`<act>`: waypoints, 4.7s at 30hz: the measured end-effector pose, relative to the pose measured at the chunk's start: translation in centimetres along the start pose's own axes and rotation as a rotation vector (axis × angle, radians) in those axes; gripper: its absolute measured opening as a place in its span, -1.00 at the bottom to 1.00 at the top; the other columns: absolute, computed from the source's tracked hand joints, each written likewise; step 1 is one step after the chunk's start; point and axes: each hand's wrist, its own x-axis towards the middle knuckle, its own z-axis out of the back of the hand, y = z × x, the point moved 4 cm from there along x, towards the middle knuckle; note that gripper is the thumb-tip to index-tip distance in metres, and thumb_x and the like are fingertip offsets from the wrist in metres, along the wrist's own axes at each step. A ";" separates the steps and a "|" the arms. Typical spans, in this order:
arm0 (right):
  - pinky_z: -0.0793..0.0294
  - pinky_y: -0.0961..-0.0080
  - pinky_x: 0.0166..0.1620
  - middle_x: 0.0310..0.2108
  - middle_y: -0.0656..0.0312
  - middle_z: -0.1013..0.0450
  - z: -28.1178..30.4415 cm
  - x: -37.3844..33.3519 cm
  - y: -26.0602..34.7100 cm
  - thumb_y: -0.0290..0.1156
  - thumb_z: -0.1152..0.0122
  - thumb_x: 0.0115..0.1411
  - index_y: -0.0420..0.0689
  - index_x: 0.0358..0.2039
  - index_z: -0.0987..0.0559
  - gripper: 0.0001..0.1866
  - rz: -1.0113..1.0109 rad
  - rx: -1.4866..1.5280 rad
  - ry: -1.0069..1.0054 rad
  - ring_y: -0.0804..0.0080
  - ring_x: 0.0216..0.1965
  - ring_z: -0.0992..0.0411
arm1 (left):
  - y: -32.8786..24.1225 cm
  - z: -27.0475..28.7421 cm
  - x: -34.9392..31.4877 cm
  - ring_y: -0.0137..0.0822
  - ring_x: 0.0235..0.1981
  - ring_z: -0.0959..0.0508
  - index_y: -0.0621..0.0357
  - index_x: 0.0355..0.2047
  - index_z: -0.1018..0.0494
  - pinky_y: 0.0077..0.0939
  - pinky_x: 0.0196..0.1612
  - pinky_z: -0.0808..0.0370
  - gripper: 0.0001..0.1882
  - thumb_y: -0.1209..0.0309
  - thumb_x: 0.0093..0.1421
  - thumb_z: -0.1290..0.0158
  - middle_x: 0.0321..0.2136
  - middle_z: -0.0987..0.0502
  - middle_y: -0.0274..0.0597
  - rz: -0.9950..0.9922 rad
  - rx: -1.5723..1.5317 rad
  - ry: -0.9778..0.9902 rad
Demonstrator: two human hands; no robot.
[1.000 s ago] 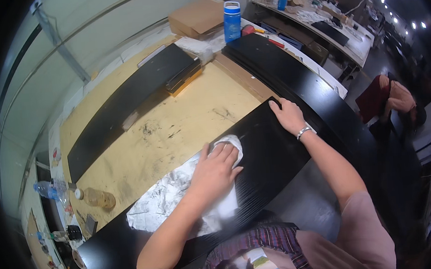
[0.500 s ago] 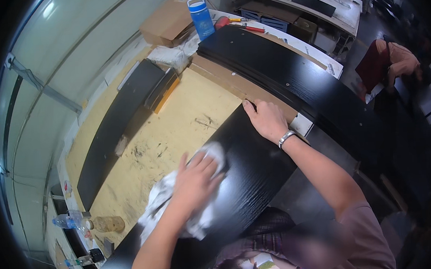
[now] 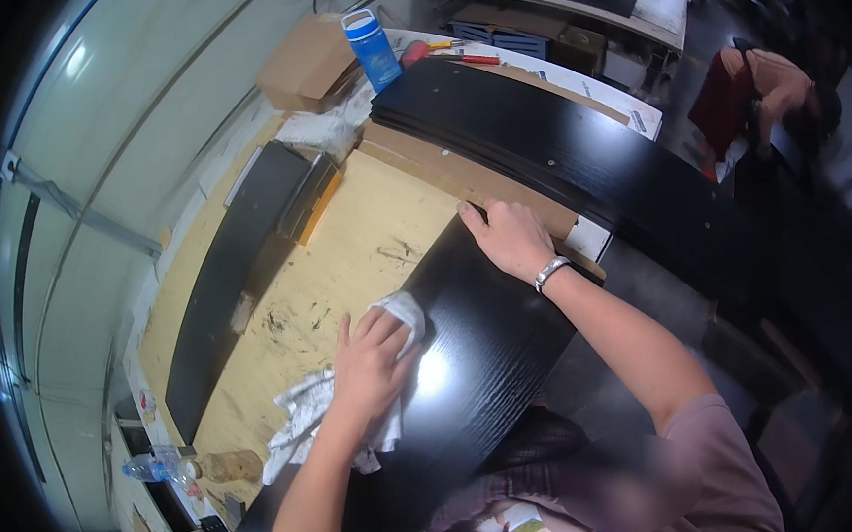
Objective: The person wipes a black wooden panel with a white cloth, repeatedly applying liquid from a bottle and using a small metal tool to scrape the surface. The person continues wiping and scraping the panel throughout the clip.
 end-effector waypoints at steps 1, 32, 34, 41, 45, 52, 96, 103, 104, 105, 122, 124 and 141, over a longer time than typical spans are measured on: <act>-0.52 -0.06 -0.10 -0.42 -0.31 -0.54 -0.3 -0.2 0.1 0.08 0.03 0.40 -0.37 -0.39 -0.63 -0.34 -0.008 0.005 -0.001 -0.29 -0.27 -0.55 | 0.1 -0.1 -0.4 -0.04 0.26 -0.36 0.15 -0.02 -0.56 0.23 0.35 -0.15 -0.62 0.21 0.23 -0.16 0.05 -0.51 -0.12 0.002 0.001 -0.032; -0.55 0.02 -0.07 -0.37 -0.28 -0.58 -0.9 0.4 -0.8 0.13 0.01 0.36 -0.35 -0.19 -0.67 -0.33 -0.009 -0.109 -0.024 -0.20 -0.22 -0.59 | 0.8 -1.0 -3.8 0.15 0.15 -0.40 0.40 0.03 -0.46 -0.03 0.29 -0.27 -0.45 0.14 0.24 -0.15 0.02 -0.47 0.22 0.227 -0.004 -0.046; -0.55 0.02 -0.09 -0.38 -0.27 -0.58 -0.4 0.1 -0.4 0.13 0.01 0.36 -0.34 -0.22 -0.67 -0.34 -0.015 -0.099 -0.009 -0.20 -0.24 -0.59 | 4.0 -0.4 -11.2 0.14 0.00 -0.46 0.26 -0.01 -0.51 -0.01 0.11 -0.36 -0.61 0.31 0.20 -0.18 -0.11 -0.51 0.12 0.325 0.029 -0.232; -0.56 0.01 -0.11 -0.41 -0.25 -0.59 -0.7 -0.1 0.8 0.16 -0.01 0.33 -0.31 -0.38 -0.69 -0.32 -0.010 -0.081 0.011 -0.19 -0.25 -0.60 | 0.0 0.7 -15.0 -0.18 -0.17 -0.56 0.26 -0.10 -0.55 -0.16 0.04 -0.46 -0.76 0.47 0.24 -0.09 -0.28 -0.56 -0.02 0.399 -0.310 -0.261; -0.54 0.02 -0.10 -0.40 -0.30 -0.57 -1.0 0.2 0.0 0.19 0.01 0.34 -0.36 -0.39 -0.66 -0.27 0.020 -0.117 -0.044 -0.23 -0.24 -0.58 | -11.2 -1.7 -6.3 -0.13 0.10 -0.46 0.07 -0.05 -0.56 0.10 0.38 -0.19 -0.48 0.41 -0.11 -0.29 -0.04 -0.54 -0.20 -0.313 -0.220 0.119; -0.55 0.02 -0.08 -0.41 -0.32 -0.56 -0.2 -0.1 0.6 0.18 -0.01 0.33 -0.38 -0.38 -0.66 -0.27 -0.015 -0.075 0.066 -0.26 -0.24 -0.57 | -10.3 -0.5 -8.4 -0.14 0.16 -0.44 0.03 -0.11 -0.56 0.13 0.40 -0.15 -0.55 0.43 -0.11 -0.21 -0.03 -0.53 -0.26 -0.312 -0.201 0.110; -0.55 0.26 -0.08 -0.18 -0.12 -0.60 0.5 -13.1 -13.6 -0.34 0.18 0.48 -0.35 -0.06 -0.59 -0.61 0.139 0.632 -0.373 -0.03 -0.15 -0.61 | -15.0 -4.8 10.0 0.10 0.30 -0.36 0.31 0.10 -0.46 0.19 0.39 -0.14 -0.45 0.17 0.23 -0.15 0.12 -0.49 0.09 -0.338 -0.074 0.044; -0.56 0.27 -0.04 -0.16 -0.09 -0.61 0.7 -12.5 -12.7 -0.27 0.16 0.48 -0.35 -0.10 -0.61 -0.56 0.311 0.732 -0.463 0.01 -0.15 -0.61 | -6.0 -4.4 14.0 0.20 0.19 -0.42 0.34 0.10 -0.42 0.09 0.36 -0.20 -0.57 0.39 0.26 -0.11 0.05 -0.49 0.27 -0.026 0.052 -0.218; -0.55 0.27 -0.04 -0.16 -0.09 -0.61 0.9 -12.3 -12.6 -0.25 0.16 0.49 -0.36 -0.11 -0.61 -0.56 0.323 0.744 -0.451 0.01 -0.15 -0.61 | -3.8 -3.9 15.0 0.18 0.15 -0.45 0.36 0.11 -0.41 0.08 0.34 -0.21 -0.59 0.41 0.30 -0.06 0.02 -0.50 0.28 0.185 -0.229 -0.105; -0.55 0.31 -0.02 -0.14 -0.09 -0.62 1.2 -12.4 -12.4 -0.27 0.21 0.49 -0.40 -0.13 -0.60 -0.53 0.342 0.694 -0.461 0.02 -0.12 -0.61 | -4.0 -3.6 14.4 0.20 0.14 -0.45 0.36 0.11 -0.41 0.10 0.34 -0.20 -0.59 0.41 0.29 -0.07 0.02 -0.51 0.26 0.203 -0.267 -0.106; -0.55 0.23 0.02 -0.14 -0.15 -0.60 0.9 -11.6 -13.4 -0.27 0.21 0.45 -0.43 -0.13 -0.59 -0.52 0.434 0.654 -0.464 0.00 -0.10 -0.61 | 3.5 7.6 1.0 -0.39 -0.36 -0.60 0.34 -0.26 -0.57 -0.48 -0.30 -0.53 -0.76 0.40 0.42 0.00 -0.40 -0.61 -0.27 0.646 -0.750 -0.750; -0.54 0.23 0.05 -0.13 -0.15 -0.61 0.7 -11.7 -13.8 -0.25 0.25 0.45 -0.43 -0.12 -0.59 -0.49 0.401 0.580 -0.463 -0.01 -0.09 -0.60 | -4.9 5.8 3.0 -0.22 -0.31 -0.61 0.25 -0.29 -0.56 -0.31 -0.29 -0.54 -0.84 0.40 0.33 -0.08 -0.33 -0.59 -0.14 0.372 -0.447 -0.335; -0.48 0.37 0.07 -0.09 -0.06 -0.59 4.7 -10.5 -14.2 -0.49 0.13 0.38 -0.44 -0.01 -0.57 -0.64 0.255 0.562 -0.022 0.20 -0.05 -0.56 | 8.5 1.6 -46.8 0.12 0.15 -0.49 0.38 0.12 -0.47 -0.16 0.27 -0.34 -0.59 0.32 0.45 0.15 0.07 -0.54 0.17 1.252 0.262 -0.683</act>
